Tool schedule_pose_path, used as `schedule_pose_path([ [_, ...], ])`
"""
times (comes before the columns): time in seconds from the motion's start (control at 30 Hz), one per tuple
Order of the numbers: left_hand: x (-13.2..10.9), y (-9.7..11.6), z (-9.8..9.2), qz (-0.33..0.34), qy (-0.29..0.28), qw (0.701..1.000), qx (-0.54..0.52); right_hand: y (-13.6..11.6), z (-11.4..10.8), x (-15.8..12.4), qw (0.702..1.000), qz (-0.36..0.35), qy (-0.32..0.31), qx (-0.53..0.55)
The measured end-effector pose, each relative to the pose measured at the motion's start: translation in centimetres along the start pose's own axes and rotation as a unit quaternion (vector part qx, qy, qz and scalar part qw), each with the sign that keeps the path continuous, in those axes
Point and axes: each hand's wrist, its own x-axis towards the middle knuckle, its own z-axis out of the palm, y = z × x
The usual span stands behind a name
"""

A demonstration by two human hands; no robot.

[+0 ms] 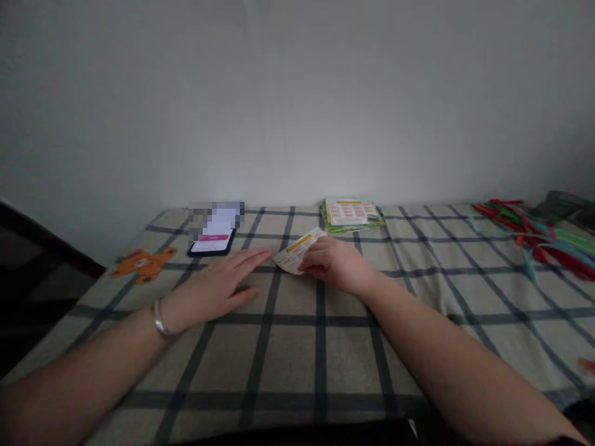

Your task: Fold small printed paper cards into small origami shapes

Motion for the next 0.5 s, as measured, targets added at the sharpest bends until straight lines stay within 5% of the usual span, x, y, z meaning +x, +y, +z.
schedule_pose_path([
  [0.5,0.44,0.16,-0.38,0.075,0.039,0.996,-0.004,-0.09,0.75,0.03,0.993,-0.003,-0.035,0.113],
])
